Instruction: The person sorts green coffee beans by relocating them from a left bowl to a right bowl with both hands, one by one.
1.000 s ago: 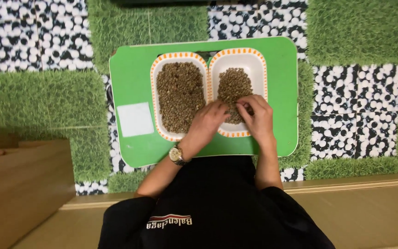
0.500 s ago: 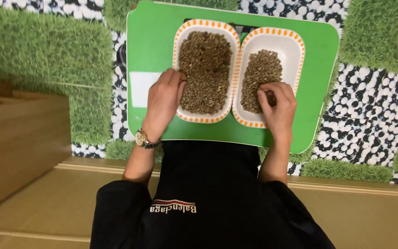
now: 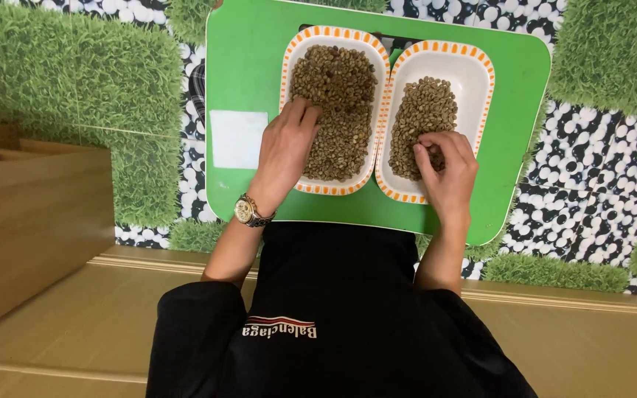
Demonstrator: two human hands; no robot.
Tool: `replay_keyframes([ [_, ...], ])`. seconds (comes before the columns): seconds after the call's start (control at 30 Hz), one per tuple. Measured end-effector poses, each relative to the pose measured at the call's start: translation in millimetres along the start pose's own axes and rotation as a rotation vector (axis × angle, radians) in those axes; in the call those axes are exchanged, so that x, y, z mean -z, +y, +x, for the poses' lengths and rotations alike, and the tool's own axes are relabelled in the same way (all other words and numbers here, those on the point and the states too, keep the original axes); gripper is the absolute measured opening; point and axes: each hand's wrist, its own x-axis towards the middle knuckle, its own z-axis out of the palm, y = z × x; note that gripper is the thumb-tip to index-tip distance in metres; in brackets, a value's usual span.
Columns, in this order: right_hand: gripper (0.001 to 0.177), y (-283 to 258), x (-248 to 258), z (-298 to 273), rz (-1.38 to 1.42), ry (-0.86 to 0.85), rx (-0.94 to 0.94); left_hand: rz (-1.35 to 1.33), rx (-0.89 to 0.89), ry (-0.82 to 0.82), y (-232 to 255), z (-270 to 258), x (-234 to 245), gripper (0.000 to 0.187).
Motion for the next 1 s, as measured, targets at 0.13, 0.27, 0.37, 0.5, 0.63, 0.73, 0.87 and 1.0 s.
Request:
replay_keyframes([
  [0.13,0.008,4.5,0.4,-2.4,0.004,-0.009,-0.016,0.021,-0.042,0.013,-2.2,2.2,-7.1,0.010],
  [0.27,0.009,18.8,-5.7,-7.7,0.003,0.002,-0.012,0.032,-0.061,0.006,-5.0,2.0,-13.8,0.010],
  [0.37,0.009,21.4,-7.4,-8.8,0.011,-0.001,-0.022,0.058,-0.088,0.009,-5.2,2.8,-16.9,0.009],
  [0.5,0.010,26.2,-9.7,-10.3,0.008,-0.008,-0.027,0.055,-0.105,-0.018,-5.5,3.1,-17.0,0.011],
  [0.63,0.011,29.8,-10.8,-12.2,0.022,-0.020,-0.036,0.067,-0.115,-0.046,-0.6,6.0,-8.2,0.015],
  [0.73,0.012,32.7,-14.1,-12.9,0.014,-0.009,-0.033,0.076,-0.105,-0.071,3.0,6.5,-4.8,0.017],
  [0.87,0.011,19.2,-12.5,-9.0,0.016,0.008,-0.031,0.076,-0.130,-0.028,10.5,4.5,-0.4,0.011],
  [1.0,0.011,9.5,-26.0,-9.2,0.139,-0.059,-0.042,-0.227,-0.120,0.056,21.2,-11.0,-36.9,0.011],
])
